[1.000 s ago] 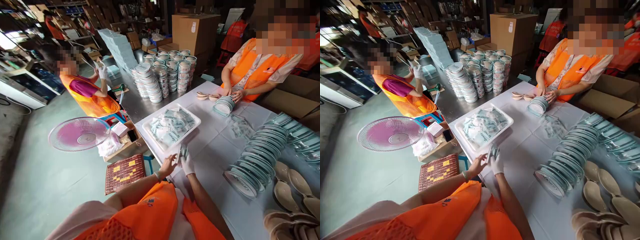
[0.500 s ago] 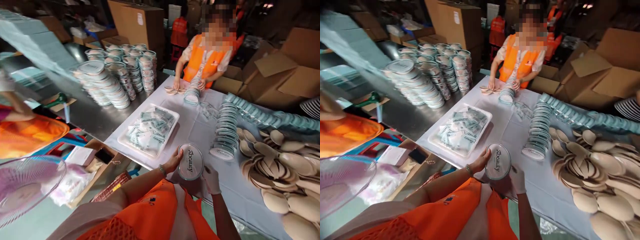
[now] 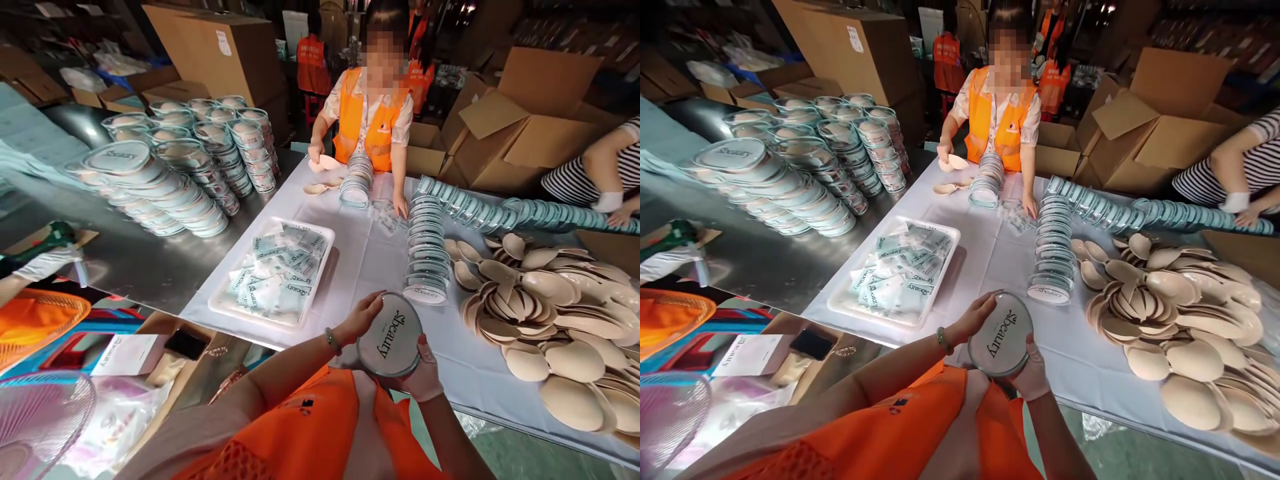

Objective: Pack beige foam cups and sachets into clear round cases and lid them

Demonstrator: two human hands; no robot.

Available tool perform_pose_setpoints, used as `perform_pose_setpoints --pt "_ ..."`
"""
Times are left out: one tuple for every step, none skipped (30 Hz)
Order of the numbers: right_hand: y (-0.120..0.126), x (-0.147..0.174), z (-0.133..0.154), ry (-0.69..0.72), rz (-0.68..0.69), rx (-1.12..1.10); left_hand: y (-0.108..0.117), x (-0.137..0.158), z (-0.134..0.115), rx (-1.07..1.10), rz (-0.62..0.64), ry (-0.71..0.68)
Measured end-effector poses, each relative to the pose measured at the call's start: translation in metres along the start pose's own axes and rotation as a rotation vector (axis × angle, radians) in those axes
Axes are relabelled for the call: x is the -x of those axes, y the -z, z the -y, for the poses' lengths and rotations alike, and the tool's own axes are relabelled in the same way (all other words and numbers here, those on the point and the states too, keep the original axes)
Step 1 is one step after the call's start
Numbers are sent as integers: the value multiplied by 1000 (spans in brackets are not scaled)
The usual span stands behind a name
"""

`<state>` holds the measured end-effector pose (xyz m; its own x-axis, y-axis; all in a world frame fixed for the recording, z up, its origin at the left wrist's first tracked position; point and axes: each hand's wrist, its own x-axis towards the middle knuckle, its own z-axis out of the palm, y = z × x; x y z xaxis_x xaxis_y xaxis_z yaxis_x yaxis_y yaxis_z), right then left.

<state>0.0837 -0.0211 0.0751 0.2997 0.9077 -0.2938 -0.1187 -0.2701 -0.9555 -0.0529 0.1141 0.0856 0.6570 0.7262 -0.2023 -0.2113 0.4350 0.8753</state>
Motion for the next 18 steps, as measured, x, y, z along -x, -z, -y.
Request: perform_pose_setpoints --pt "4 0 5 -37 14 -79 -1 -1 1 -11 -28 -22" --pt "11 0 9 -58 7 -128 -1 -1 5 -22 -67 -47" --pt "19 -2 12 -53 -37 -122 -1 -1 12 -31 -103 -71" --pt "30 -6 15 -27 -116 -54 -1 -1 21 -38 -121 -83" --pt "42 -11 17 11 -210 76 -1 0 32 -39 -110 -70" --pt "56 -19 17 59 -297 255 0 0 45 -34 -71 -24" --pt "70 -29 17 112 -353 459 1 -2 58 -24 -17 44" --pt "84 -40 16 154 -359 669 1 -4 70 -14 36 123" --pt "97 -52 14 178 -322 856 2 -8 81 -10 72 202" --pt "108 -65 13 185 -257 1001 2 -13 90 -25 81 273" --pt "118 -77 11 180 -199 1103 2 -18 96 -60 71 331" --pt "126 -88 10 164 -170 1172 1 -25 100 -112 50 372" --pt "132 -99 10 144 -173 1214 -1 -30 102 -172 26 398" --pt "137 -108 9 128 -204 1236 -2 -35 103 -230 4 412" --pt "140 -115 8 120 -249 1246 -3 -37 104 -275 -11 415" --pt "142 -120 6 114 -292 1258 -3 -38 105 -306 -14 412" --pt "143 -124 4 107 -337 1265 -2 -37 108 -329 -7 407" --pt "143 -125 1 105 -384 1265 0 -34 111 -352 3 407"
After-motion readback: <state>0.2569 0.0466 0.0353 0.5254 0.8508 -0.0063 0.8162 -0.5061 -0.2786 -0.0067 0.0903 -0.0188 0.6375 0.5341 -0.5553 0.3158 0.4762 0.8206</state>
